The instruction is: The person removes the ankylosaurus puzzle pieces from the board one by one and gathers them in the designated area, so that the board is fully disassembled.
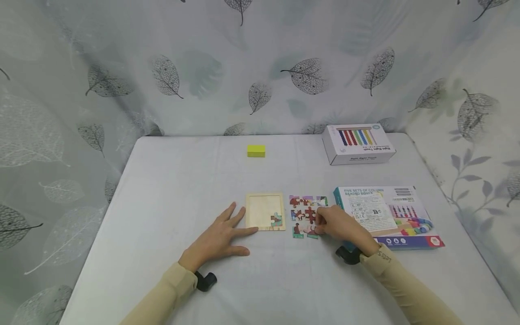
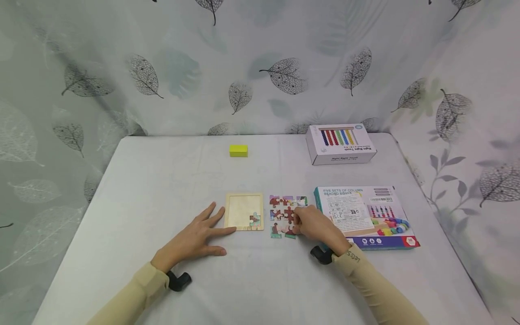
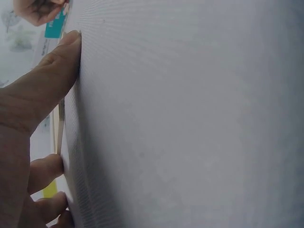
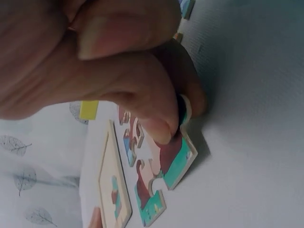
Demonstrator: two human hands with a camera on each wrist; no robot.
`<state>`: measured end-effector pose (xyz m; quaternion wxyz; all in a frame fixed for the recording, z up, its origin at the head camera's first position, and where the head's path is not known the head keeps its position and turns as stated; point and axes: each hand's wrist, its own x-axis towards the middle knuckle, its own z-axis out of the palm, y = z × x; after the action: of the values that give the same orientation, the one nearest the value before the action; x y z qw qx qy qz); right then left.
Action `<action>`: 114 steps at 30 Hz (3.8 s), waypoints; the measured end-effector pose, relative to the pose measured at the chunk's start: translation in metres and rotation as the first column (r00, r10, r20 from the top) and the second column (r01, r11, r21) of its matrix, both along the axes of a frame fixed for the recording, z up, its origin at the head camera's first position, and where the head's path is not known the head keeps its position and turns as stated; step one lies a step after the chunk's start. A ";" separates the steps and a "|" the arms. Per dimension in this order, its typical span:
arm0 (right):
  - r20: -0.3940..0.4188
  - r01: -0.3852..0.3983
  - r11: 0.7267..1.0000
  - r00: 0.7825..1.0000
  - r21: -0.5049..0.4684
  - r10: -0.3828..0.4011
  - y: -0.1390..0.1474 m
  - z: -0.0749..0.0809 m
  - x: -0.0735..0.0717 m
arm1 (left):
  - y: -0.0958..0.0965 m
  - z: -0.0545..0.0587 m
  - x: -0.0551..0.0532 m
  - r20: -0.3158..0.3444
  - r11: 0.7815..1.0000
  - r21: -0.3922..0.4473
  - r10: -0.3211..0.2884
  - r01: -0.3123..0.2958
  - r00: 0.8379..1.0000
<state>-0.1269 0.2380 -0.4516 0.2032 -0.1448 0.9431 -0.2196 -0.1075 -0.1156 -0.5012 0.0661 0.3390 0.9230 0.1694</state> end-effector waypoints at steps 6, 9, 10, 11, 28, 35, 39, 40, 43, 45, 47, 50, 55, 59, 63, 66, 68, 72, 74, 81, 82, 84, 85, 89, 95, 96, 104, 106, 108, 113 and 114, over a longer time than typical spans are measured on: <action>-0.030 0.015 0.999 0.999 0.037 -0.014 -0.001 -0.001 -0.002 | 0.000 0.000 0.000 0.003 1.000 -0.003 0.010 -0.010 1.000; -0.043 0.009 0.999 0.999 0.043 -0.008 -0.002 0.000 -0.002 | 0.000 0.001 0.000 -0.009 1.000 0.001 0.011 -0.011 1.000; -0.045 0.009 0.999 0.999 0.043 -0.007 -0.002 0.000 -0.002 | 0.000 0.001 0.000 -0.008 1.000 0.000 0.012 -0.012 1.000; -0.047 0.006 0.999 0.999 0.044 -0.004 -0.002 0.000 -0.002 | 0.000 0.001 0.000 -0.007 1.000 0.001 0.013 -0.013 1.000; -0.136 -0.030 0.999 0.990 0.034 0.034 -0.033 0.004 -0.011 | 0.001 0.000 0.000 -0.003 1.000 -0.023 0.006 -0.006 1.000; -0.166 -0.124 0.992 0.978 0.007 0.123 -0.063 0.000 -0.013 | 0.000 -0.002 -0.001 -0.003 1.000 -0.006 -0.002 0.002 1.000; -0.207 -0.157 0.987 0.965 0.025 0.159 -0.077 -0.008 -0.011 | 0.000 -0.002 -0.001 -0.001 1.000 -0.014 -0.004 0.004 1.000; -0.217 -0.162 0.986 0.962 0.031 0.165 -0.080 -0.010 -0.011 | -0.001 -0.001 0.000 -0.003 1.000 -0.016 -0.005 0.005 1.000; -0.231 -0.180 0.983 0.956 0.027 0.181 -0.086 -0.016 -0.012 | -0.001 -0.001 0.000 -0.003 1.000 -0.019 -0.004 0.004 1.000; -0.227 -0.189 0.982 0.955 0.026 0.190 -0.089 -0.018 -0.013 | -0.001 0.000 0.000 0.001 1.000 -0.020 -0.002 0.002 1.000; -0.223 -0.199 0.979 0.953 0.037 0.203 -0.091 -0.018 -0.012 | -0.001 0.001 0.000 0.006 1.000 -0.021 -0.001 0.001 1.000; -0.218 -0.205 0.977 0.952 0.061 0.214 -0.092 -0.017 -0.012 | -0.002 0.001 0.001 0.011 1.000 -0.026 0.001 -0.001 1.000; -0.202 -0.191 0.978 0.958 0.080 0.204 -0.094 -0.016 -0.012 | -0.002 0.000 0.000 0.005 1.000 -0.023 -0.001 0.001 1.000; -0.199 -0.181 0.980 0.961 0.080 0.194 -0.094 -0.016 -0.012 | -0.002 -0.001 0.000 -0.001 1.000 -0.017 -0.004 0.004 1.000; -0.184 -0.172 0.982 0.966 0.081 0.184 -0.095 -0.017 -0.012 | -0.001 0.000 0.000 0.005 1.000 -0.015 -0.005 0.005 1.000; -0.163 -0.164 0.983 0.971 0.077 0.175 -0.096 -0.016 -0.013 | -0.001 0.000 0.000 0.012 1.000 -0.015 -0.005 0.006 1.000; -0.153 -0.161 0.984 0.973 0.074 0.171 -0.096 -0.015 -0.013 | -0.001 0.000 0.000 0.013 1.000 -0.015 -0.006 0.006 1.000; -0.133 -0.167 0.984 0.975 0.066 0.175 -0.097 -0.013 -0.014 | -0.001 0.000 0.000 0.006 1.000 -0.015 -0.009 0.009 1.000; -0.120 -0.169 0.984 0.977 0.058 0.175 -0.097 -0.012 -0.014 | -0.001 -0.001 0.000 0.000 1.000 -0.015 -0.011 0.011 1.000; -0.064 -0.114 0.992 0.992 -0.046 0.111 -0.089 -0.006 -0.017 | -0.001 -0.002 0.000 -0.007 1.000 -0.004 -0.006 0.006 1.000; -0.056 -0.105 0.992 0.993 -0.064 0.101 -0.086 -0.004 -0.017 | -0.002 -0.002 0.000 -0.007 1.000 -0.002 -0.004 0.004 1.000; -0.049 -0.100 0.992 0.994 -0.078 0.096 -0.080 0.002 -0.018 | -0.002 -0.003 -0.001 -0.005 1.000 -0.002 0.001 -0.001 1.000; -0.043 -0.097 0.992 0.995 -0.082 0.093 -0.076 0.004 -0.018 | -0.002 -0.003 -0.001 -0.005 1.000 -0.002 0.002 -0.002 1.000; -0.064 -0.114 0.991 0.992 -0.063 0.110 -0.060 0.013 -0.018 | -0.003 -0.004 -0.001 -0.008 1.000 0.001 0.004 -0.004 1.000; -0.104 -0.148 0.988 0.984 -0.048 0.142 -0.031 0.020 -0.015 | -0.003 -0.003 0.000 -0.011 1.000 0.004 -0.002 0.002 1.000; -0.101 -0.151 0.987 0.984 -0.045 0.146 -0.026 0.020 -0.015 | -0.003 -0.003 0.000 -0.010 1.000 0.003 -0.001 0.001 1.000; -0.030 -0.135 0.991 0.990 0.010 0.135 0.008 0.028 -0.006 | -0.002 -0.002 0.000 -0.018 1.000 0.002 -0.005 0.005 1.000; -0.002 -0.124 0.992 0.992 0.026 0.124 0.012 0.030 -0.004 | -0.002 -0.002 0.000 -0.019 1.000 0.003 -0.005 0.005 1.000; 0.023 -0.119 0.992 0.993 0.039 0.118 0.014 0.030 -0.003 | -0.002 -0.001 0.000 -0.017 1.000 0.002 -0.004 0.004 1.000; 0.029 -0.143 0.986 0.990 0.085 0.141 0.013 0.027 -0.002 | -0.002 -0.001 0.000 -0.004 1.000 0.006 -0.001 0.001 1.000; 0.027 -0.142 0.985 0.990 0.096 0.141 0.012 0.026 -0.002 | -0.002 -0.001 0.000 -0.004 1.000 0.007 -0.001 0.001 1.000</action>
<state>-0.1291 0.2504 -0.4258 0.2347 -0.1991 0.9380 -0.1596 -0.1074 -0.1177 -0.5022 0.0632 0.3399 0.9224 0.1718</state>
